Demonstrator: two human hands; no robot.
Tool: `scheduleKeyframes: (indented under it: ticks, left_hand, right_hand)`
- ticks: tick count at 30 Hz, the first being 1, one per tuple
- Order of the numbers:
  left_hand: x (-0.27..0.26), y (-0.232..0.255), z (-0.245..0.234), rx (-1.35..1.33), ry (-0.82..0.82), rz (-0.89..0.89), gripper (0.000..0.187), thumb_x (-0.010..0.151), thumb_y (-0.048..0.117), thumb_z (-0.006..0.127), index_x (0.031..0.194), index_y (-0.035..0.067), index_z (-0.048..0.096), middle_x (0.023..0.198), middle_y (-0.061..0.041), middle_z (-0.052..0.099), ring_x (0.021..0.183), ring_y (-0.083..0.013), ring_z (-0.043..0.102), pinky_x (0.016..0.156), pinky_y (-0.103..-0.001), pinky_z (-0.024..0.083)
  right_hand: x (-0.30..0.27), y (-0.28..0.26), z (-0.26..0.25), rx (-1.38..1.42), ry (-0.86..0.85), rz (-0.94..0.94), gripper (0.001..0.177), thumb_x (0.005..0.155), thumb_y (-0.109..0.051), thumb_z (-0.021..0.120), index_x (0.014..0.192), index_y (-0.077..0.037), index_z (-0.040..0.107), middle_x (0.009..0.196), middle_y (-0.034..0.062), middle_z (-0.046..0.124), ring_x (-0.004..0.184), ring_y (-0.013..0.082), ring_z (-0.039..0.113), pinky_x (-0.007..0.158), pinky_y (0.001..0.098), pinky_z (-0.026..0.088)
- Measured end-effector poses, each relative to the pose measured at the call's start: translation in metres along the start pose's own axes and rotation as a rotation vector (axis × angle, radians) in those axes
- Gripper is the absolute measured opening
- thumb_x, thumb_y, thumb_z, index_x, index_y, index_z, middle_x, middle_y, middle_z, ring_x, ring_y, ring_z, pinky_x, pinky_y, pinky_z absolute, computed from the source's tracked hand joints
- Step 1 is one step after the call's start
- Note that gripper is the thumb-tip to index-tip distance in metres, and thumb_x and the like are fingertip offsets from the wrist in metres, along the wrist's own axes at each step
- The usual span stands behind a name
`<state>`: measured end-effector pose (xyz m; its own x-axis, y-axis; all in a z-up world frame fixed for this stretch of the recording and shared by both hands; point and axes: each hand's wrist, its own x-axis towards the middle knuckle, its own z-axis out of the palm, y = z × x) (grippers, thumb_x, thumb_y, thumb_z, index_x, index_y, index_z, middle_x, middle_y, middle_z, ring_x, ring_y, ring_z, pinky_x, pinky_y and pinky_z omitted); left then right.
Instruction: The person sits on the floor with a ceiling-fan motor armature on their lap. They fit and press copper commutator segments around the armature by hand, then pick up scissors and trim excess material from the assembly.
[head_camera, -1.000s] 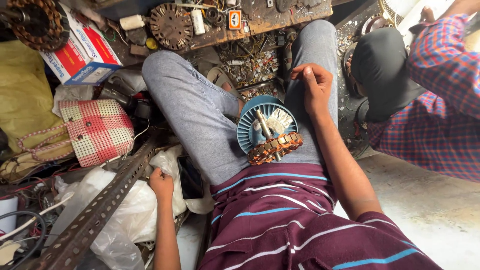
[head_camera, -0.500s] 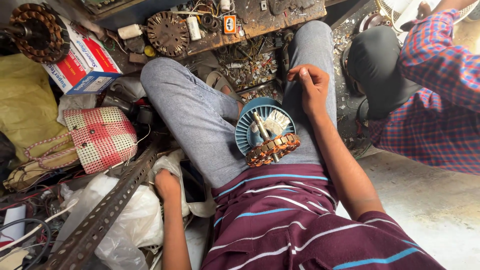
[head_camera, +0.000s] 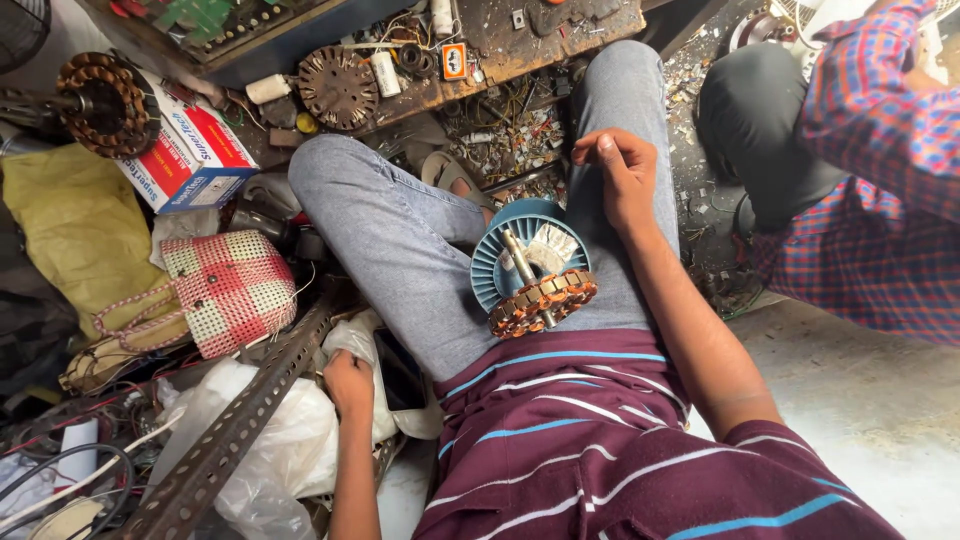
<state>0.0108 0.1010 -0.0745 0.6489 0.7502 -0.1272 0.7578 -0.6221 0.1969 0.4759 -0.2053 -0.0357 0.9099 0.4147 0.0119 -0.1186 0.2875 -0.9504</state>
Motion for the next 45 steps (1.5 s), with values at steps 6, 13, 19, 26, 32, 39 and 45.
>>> scheduleKeyframes:
  ticks: [6,13,19,26,32,39,45]
  left_hand:
    - [0.009,0.003,-0.004,0.011,-0.068,0.07,0.011,0.077,0.001,0.067,0.082,-0.009,0.066,0.09,-0.027,0.067,0.085,-0.0477,0.065,0.08,-0.052,0.052]
    - [0.006,0.002,0.001,-0.046,-0.167,-0.032,0.015,0.076,0.006,0.071,0.082,-0.007,0.069,0.085,-0.029,0.069,0.082,-0.0473,0.067,0.076,-0.051,0.054]
    - [-0.003,0.0,-0.002,0.005,-0.106,0.088,0.012,0.08,0.002,0.063,0.08,-0.009,0.066,0.087,-0.029,0.067,0.083,-0.0477,0.066,0.079,-0.052,0.053]
    - [-0.006,0.006,-0.011,0.075,-0.025,0.061,0.011,0.087,0.002,0.059,0.082,-0.007,0.065,0.089,-0.026,0.067,0.08,-0.0465,0.064,0.075,-0.052,0.052]
    - [-0.004,0.012,-0.018,0.09,-0.005,0.1,0.01,0.087,0.004,0.06,0.085,-0.004,0.066,0.091,-0.024,0.067,0.082,-0.0456,0.065,0.076,-0.052,0.053]
    - [0.007,-0.002,0.012,-0.049,-0.047,0.024,0.01,0.077,-0.001,0.066,0.084,-0.007,0.066,0.093,-0.027,0.067,0.09,-0.0474,0.064,0.082,-0.051,0.052]
    - [0.001,-0.017,0.019,-0.036,-0.1,0.021,0.014,0.073,-0.003,0.07,0.084,-0.009,0.066,0.093,-0.028,0.067,0.09,-0.0473,0.065,0.083,-0.05,0.052]
  right_hand:
    - [0.001,0.002,-0.001,-0.012,0.007,-0.001,0.036,0.111,-0.027,0.057,0.104,0.006,0.071,0.093,0.0097,0.071,0.089,0.015,0.065,0.084,0.0274,0.051]
    - [0.0,0.002,-0.001,0.032,-0.001,0.006,0.036,0.111,-0.026,0.057,0.104,0.006,0.071,0.093,0.0098,0.071,0.09,0.0149,0.066,0.085,0.0279,0.052]
    - [-0.001,0.003,-0.003,0.044,0.007,0.014,0.037,0.111,-0.027,0.056,0.104,0.006,0.071,0.094,0.0101,0.071,0.09,0.0151,0.066,0.085,0.0283,0.053]
    - [0.0,0.004,-0.003,0.039,-0.005,0.013,0.038,0.111,-0.028,0.056,0.104,0.007,0.071,0.095,0.011,0.071,0.09,0.0157,0.066,0.085,0.0285,0.053]
    - [0.0,0.007,-0.005,0.059,0.002,0.014,0.037,0.111,-0.028,0.057,0.103,0.007,0.071,0.095,0.0115,0.071,0.09,0.0165,0.067,0.085,0.0291,0.053]
    - [0.001,0.01,-0.005,0.092,0.004,0.025,0.036,0.111,-0.027,0.058,0.104,0.006,0.071,0.095,0.0116,0.071,0.09,0.0167,0.067,0.085,0.0295,0.053]
    - [0.0,0.006,-0.003,0.099,-0.001,0.038,0.036,0.111,-0.026,0.059,0.104,0.007,0.07,0.096,0.0118,0.07,0.09,0.017,0.067,0.086,0.03,0.054]
